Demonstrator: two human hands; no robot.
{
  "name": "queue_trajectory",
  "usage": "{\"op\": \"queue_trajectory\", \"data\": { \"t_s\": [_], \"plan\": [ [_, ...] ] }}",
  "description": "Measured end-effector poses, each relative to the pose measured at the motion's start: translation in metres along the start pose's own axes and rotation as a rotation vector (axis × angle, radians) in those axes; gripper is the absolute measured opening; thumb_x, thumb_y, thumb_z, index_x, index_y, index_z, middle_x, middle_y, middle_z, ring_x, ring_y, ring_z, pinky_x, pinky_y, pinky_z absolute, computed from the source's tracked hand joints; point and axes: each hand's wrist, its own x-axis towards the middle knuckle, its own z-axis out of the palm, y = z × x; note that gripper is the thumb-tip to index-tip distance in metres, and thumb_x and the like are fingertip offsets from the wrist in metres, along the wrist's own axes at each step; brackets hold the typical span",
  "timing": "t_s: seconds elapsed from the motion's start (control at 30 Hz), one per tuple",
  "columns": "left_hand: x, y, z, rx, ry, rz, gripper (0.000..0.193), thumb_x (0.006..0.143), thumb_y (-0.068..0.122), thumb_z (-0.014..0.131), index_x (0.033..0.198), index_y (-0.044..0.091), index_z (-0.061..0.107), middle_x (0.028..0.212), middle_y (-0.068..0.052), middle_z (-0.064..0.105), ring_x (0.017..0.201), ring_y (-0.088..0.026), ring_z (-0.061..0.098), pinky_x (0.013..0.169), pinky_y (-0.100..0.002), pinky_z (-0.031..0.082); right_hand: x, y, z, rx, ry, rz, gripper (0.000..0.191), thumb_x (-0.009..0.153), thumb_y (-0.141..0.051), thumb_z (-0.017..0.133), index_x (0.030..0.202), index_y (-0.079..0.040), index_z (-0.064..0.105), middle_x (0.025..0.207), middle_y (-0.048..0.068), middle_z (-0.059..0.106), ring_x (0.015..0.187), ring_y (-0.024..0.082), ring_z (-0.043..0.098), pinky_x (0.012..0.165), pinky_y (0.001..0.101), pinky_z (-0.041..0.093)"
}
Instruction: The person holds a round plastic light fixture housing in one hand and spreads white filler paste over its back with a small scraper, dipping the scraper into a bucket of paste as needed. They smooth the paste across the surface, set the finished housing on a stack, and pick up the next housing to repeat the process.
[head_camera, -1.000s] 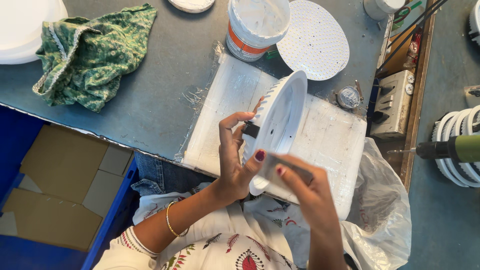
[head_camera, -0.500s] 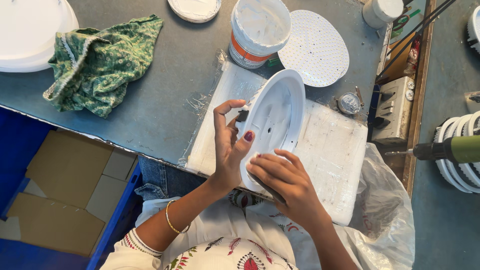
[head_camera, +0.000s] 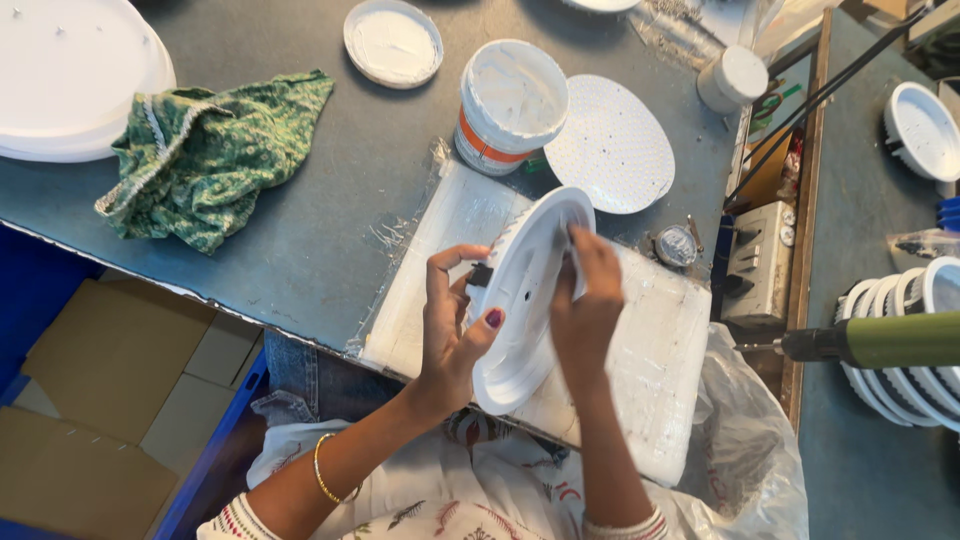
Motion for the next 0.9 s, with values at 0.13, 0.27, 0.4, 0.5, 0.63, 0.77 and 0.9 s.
{"op": "queue_trajectory", "data": {
  "t_s": [0.13, 0.27, 0.4, 0.5, 0.63, 0.77, 0.9],
  "plan": [
    [0.0, -0.002, -0.003, -0.006, -0.017, -0.005, 0.064, 0.095, 0.026, 0.064, 0.146, 0.007, 0.029, 0.129, -0.019, 0.056, 0.112, -0.017, 0.055, 0.099, -0.032, 0.047, -0.04, -0.026, -0.013, -0.089, -0.05, 0.004, 0.052, 0.08, 0.011, 0.057, 0.131, 0.008, 0.064, 0.121, 0.028, 0.066, 0.113, 0.042, 0.064, 0.098, 0.0457, 0.049],
    [-0.003, -0.005, -0.005, 0.014, -0.028, 0.009, 0.065, 0.095, 0.028, 0.064, 0.146, 0.007, 0.029, 0.13, -0.02, 0.056, 0.113, -0.018, 0.055, 0.1, -0.032, 0.047, -0.043, -0.014, -0.038, 0.204, -0.141, 0.19, 0.031, 0.094, -0.003, 0.061, 0.123, 0.003, 0.071, 0.109, 0.018, 0.075, 0.098, 0.023, 0.074, 0.085, 0.0361, 0.058],
    [-0.007, -0.006, -0.003, 0.052, -0.044, 0.046, 0.064, 0.097, 0.029, 0.063, 0.146, 0.007, 0.028, 0.134, -0.022, 0.055, 0.119, -0.019, 0.056, 0.104, -0.033, 0.046, -0.015, 0.005, -0.032, 0.085, -0.072, 0.472, 0.022, 0.097, -0.017, 0.068, 0.101, 0.004, 0.073, 0.074, 0.009, 0.071, 0.066, 0.012, 0.064, 0.061, 0.0314, 0.05],
    [-0.01, -0.006, -0.004, 0.077, -0.028, 0.029, 0.062, 0.097, 0.03, 0.062, 0.145, 0.007, 0.03, 0.136, -0.022, 0.055, 0.116, -0.019, 0.057, 0.102, -0.033, 0.048, 0.007, 0.004, -0.023, 0.143, -0.117, 0.585, 0.026, 0.097, -0.021, 0.071, 0.091, 0.004, 0.074, 0.064, 0.007, 0.065, 0.059, 0.01, 0.053, 0.054, 0.0305, 0.042],
    [-0.011, -0.007, -0.007, 0.018, -0.029, 0.036, 0.062, 0.096, 0.029, 0.063, 0.143, 0.006, 0.03, 0.135, -0.022, 0.055, 0.114, -0.02, 0.057, 0.1, -0.033, 0.047, 0.021, -0.015, -0.026, 0.182, -0.128, 0.481, 0.022, 0.097, -0.02, 0.071, 0.095, 0.003, 0.075, 0.067, 0.006, 0.067, 0.062, 0.01, 0.055, 0.056, 0.0307, 0.044],
    [-0.011, -0.009, -0.01, 0.012, -0.013, 0.021, 0.062, 0.095, 0.028, 0.063, 0.143, 0.007, 0.031, 0.133, -0.021, 0.056, 0.112, -0.019, 0.056, 0.1, -0.032, 0.046, 0.014, -0.046, -0.031, 0.305, -0.143, 0.14, 0.029, 0.095, -0.005, 0.063, 0.123, 0.001, 0.067, 0.099, 0.011, 0.075, 0.092, 0.017, 0.075, 0.081, 0.0335, 0.058],
    [-0.008, -0.01, -0.011, 0.03, 0.031, 0.006, 0.063, 0.094, 0.028, 0.064, 0.145, 0.006, 0.033, 0.13, -0.021, 0.057, 0.106, -0.019, 0.053, 0.096, -0.033, 0.043, -0.016, -0.069, -0.049, 0.225, -0.324, -0.088, 0.041, 0.089, 0.005, 0.061, 0.13, -0.001, 0.062, 0.122, 0.02, 0.068, 0.118, 0.032, 0.067, 0.097, 0.039, 0.054]
  ]
}}
